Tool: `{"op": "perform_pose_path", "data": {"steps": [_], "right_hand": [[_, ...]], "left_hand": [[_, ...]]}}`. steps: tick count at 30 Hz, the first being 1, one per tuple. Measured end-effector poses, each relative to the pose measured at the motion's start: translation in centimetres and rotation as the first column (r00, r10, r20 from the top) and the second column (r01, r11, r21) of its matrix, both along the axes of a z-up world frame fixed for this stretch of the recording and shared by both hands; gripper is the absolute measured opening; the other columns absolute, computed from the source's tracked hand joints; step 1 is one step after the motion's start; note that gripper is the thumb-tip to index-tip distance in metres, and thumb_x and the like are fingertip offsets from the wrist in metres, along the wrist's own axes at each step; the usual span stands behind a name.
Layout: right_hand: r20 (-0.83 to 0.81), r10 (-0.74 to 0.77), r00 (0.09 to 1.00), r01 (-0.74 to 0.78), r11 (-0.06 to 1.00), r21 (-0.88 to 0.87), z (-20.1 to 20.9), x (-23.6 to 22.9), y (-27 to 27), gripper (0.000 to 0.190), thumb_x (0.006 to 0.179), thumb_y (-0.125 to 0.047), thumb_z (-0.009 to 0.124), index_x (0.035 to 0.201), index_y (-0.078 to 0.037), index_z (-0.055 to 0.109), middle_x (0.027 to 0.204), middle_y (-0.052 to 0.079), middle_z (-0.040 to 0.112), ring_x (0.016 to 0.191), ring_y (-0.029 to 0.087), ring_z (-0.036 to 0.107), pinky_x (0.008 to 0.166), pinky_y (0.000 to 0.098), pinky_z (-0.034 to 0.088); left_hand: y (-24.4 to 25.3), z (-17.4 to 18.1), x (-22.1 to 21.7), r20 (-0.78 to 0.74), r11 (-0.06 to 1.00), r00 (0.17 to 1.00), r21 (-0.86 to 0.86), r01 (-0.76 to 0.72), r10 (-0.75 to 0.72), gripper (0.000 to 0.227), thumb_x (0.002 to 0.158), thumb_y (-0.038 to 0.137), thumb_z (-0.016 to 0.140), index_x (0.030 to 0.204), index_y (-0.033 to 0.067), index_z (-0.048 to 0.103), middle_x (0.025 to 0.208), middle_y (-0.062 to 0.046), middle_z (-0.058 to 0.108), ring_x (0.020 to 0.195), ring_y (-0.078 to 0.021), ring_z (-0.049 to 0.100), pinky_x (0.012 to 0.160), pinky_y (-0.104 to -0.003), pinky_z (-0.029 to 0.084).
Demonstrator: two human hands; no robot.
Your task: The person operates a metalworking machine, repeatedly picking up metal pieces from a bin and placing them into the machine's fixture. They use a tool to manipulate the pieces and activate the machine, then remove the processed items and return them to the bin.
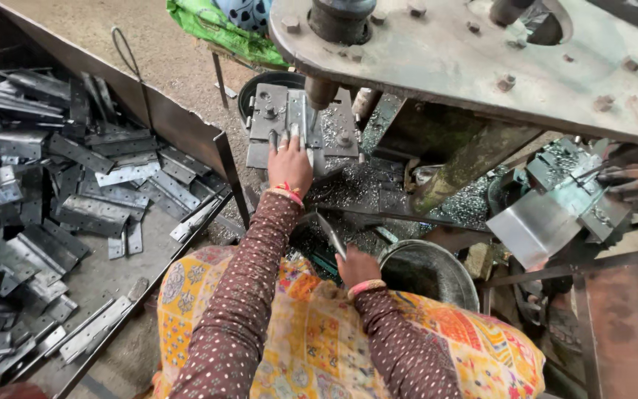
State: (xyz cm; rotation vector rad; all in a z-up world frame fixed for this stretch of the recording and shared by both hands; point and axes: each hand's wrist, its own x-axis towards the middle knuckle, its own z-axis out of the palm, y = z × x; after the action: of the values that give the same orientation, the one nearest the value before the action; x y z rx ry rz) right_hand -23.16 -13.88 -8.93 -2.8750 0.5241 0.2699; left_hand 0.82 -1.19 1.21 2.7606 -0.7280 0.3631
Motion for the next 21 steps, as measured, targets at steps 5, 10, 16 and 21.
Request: {"op": "perform_pose_path", "data": {"steps": [5, 10, 16, 21], "right_hand": [[-0.115, -0.02, 0.993, 0.033, 0.993, 0.109, 3.5, 2.6, -1.2, 0.042, 0.092, -0.043, 0.07, 0.111, -0.007, 0.066, 0.094, 0.022, 0.074, 0.089, 0.042, 0.072, 0.079, 0.0534, 0.057], [-0.156, 0.047, 0.987, -0.034, 0.996, 0.083, 5.6, 5.5, -2.5, 0.043, 0.089, -0.043, 0.072, 0.107, -0.005, 0.065, 0.09, 0.02, 0.073, 0.083, 0.039, 0.073, 0.074, 0.0504, 0.059], [0.205, 0.103, 0.973, -0.099, 0.995, -0.031, -3.9, 0.3, -1.6, 0.044, 0.097, -0.048, 0.065, 0.096, -0.004, 0.065, 0.076, 0.019, 0.07, 0.071, 0.042, 0.07, 0.063, 0.0527, 0.055], [0.114, -0.036, 0.993, 0.017, 0.986, 0.164, -5.7, -1.2, -3.7, 0.05, 0.089, -0.053, 0.068, 0.098, -0.004, 0.069, 0.087, 0.028, 0.071, 0.082, 0.049, 0.069, 0.07, 0.0586, 0.053]], "left_hand": [[0.8, 1.0, -0.6, -0.062, 0.995, 0.998, 0.096, 0.015, -0.009, 0.028, 0.096, 0.017, 0.052, 0.099, 0.0075, 0.077, 0.149, -0.014, 0.054, 0.142, -0.0307, 0.046, 0.121, -0.057, 0.023], [0.4, 2.2, 2.1, -0.221, 0.996, 0.974, 0.082, -0.024, 0.041, 0.029, 0.103, 0.021, 0.05, 0.104, 0.0092, 0.077, 0.156, -0.012, 0.049, 0.142, -0.0283, 0.049, 0.124, -0.057, 0.024], [-0.2, -0.6, 4.1, -0.024, 1.0, 1.0, 0.026, -0.016, 0.017, 0.025, 0.094, 0.021, 0.058, 0.097, 0.0078, 0.078, 0.146, -0.015, 0.053, 0.131, -0.0317, 0.056, 0.112, -0.057, 0.03], [2.1, 0.4, 1.1, 0.077, 0.994, 0.997, -0.111, -0.006, 0.015, 0.026, 0.078, 0.025, 0.07, 0.098, 0.0083, 0.073, 0.096, -0.012, 0.072, 0.088, -0.0279, 0.07, 0.075, -0.043, 0.056]]}}
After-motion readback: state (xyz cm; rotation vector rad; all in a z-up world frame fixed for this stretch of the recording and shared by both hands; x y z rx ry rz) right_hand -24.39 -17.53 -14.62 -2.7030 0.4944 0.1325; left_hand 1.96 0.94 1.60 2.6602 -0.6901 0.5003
